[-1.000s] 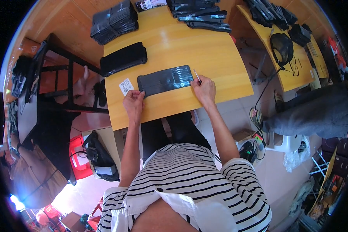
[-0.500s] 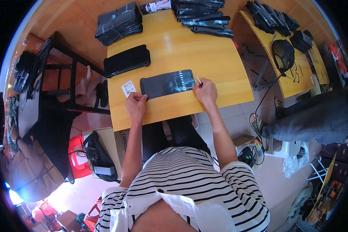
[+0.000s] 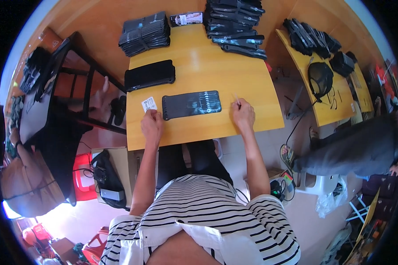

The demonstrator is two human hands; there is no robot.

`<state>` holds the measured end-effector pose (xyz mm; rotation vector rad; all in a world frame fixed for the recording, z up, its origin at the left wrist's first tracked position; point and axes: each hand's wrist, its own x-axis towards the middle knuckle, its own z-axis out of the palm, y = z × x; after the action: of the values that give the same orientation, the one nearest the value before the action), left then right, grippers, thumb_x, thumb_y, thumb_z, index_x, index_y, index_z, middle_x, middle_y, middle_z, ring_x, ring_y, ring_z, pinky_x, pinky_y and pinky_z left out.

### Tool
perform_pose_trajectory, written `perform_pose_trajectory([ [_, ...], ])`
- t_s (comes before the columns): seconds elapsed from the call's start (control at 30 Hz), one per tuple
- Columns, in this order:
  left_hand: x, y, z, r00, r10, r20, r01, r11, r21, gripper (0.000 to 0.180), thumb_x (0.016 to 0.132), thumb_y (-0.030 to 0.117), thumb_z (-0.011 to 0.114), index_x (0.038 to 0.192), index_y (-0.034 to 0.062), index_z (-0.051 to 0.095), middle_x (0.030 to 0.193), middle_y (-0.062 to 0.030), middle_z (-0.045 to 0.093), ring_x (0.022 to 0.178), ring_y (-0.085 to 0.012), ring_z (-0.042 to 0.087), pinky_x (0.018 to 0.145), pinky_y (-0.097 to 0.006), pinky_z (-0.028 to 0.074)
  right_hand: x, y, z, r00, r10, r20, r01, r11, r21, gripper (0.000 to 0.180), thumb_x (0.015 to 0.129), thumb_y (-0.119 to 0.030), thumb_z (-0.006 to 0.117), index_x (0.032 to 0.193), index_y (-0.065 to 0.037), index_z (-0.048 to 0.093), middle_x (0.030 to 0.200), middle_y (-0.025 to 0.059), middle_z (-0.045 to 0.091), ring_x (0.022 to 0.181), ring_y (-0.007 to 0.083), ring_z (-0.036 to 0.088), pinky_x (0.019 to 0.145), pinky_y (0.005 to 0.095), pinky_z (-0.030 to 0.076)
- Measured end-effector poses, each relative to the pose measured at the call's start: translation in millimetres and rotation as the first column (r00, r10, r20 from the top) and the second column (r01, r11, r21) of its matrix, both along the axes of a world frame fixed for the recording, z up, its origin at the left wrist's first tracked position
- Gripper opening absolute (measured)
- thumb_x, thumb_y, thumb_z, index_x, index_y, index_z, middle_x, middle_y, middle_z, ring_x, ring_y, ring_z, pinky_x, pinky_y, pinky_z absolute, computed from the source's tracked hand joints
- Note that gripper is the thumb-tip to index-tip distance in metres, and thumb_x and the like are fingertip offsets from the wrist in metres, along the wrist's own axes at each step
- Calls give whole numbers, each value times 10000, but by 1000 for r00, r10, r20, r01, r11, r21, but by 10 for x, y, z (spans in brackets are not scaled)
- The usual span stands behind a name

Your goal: Assembling adjustable straps for bags by attaching buckles and hardware.

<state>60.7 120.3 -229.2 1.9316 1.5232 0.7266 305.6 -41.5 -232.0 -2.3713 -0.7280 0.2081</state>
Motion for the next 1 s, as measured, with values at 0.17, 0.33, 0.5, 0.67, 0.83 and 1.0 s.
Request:
perform_pose_trajectory([
  [0.17, 260, 86, 224, 975, -11, -222, 29, 996, 80, 360, 817, 319, 580, 835, -40, 576, 806, -223, 625, 769, -370, 619, 667, -433, 487, 218, 94, -2, 928, 44, 370, -9, 995, -95, 246, 812, -91, 492, 1048, -33, 532, 874, 178, 535, 821, 363, 546, 708, 431, 452],
  [0.33, 458, 109, 306, 956, 38, -292, -62, 996, -71, 440, 846, 407, 523, 851, -27, 597, 862, -234, 626, 835, -383, 610, 735, -443, 481, 234, 278, -110, 796, 144, 588, -89, 989, -121, 447, 782, 19, 466, 1226, -1, 429, 895, 159, 475, 852, 327, 482, 754, 411, 427],
  [0.5, 555, 168, 221, 941, 43, -336, -76, 993, -85, 459, 852, 425, 523, 806, -25, 602, 804, -219, 632, 798, -364, 628, 690, -433, 502, 203, 306, -133, 741, 186, 645, -163, 982, -96, 482, 756, 39, 496, 1233, -3, 442, 874, 140, 477, 820, 289, 473, 726, 386, 417],
  [0.67, 634, 141, 105, 922, 130, -364, -113, 991, 66, 425, 832, 417, 565, 751, 3, 623, 761, -206, 637, 746, -332, 641, 643, -397, 511, 198, 307, -99, 739, 194, 645, -174, 980, -96, 465, 744, 31, 509, 1205, -13, 466, 879, 131, 475, 818, 287, 473, 713, 382, 414],
  [0.83, 680, 150, 57, 902, 138, -410, -76, 984, 163, 395, 825, 396, 585, 727, 15, 622, 705, -183, 638, 681, -312, 645, 565, -367, 510, 190, 304, -87, 743, 197, 640, -175, 980, -99, 445, 737, 23, 518, 1179, -23, 480, 889, 129, 475, 820, 290, 474, 710, 383, 410],
  [1.0, 678, 167, -26, 905, 159, -394, -101, 981, 165, 357, 844, 361, 566, 726, 26, 611, 676, -177, 634, 653, -319, 640, 559, -382, 504, 190, 302, -89, 742, 193, 642, -178, 980, -88, 411, 743, 21, 515, 1150, -32, 492, 874, 125, 473, 823, 292, 475, 711, 384, 408],
])
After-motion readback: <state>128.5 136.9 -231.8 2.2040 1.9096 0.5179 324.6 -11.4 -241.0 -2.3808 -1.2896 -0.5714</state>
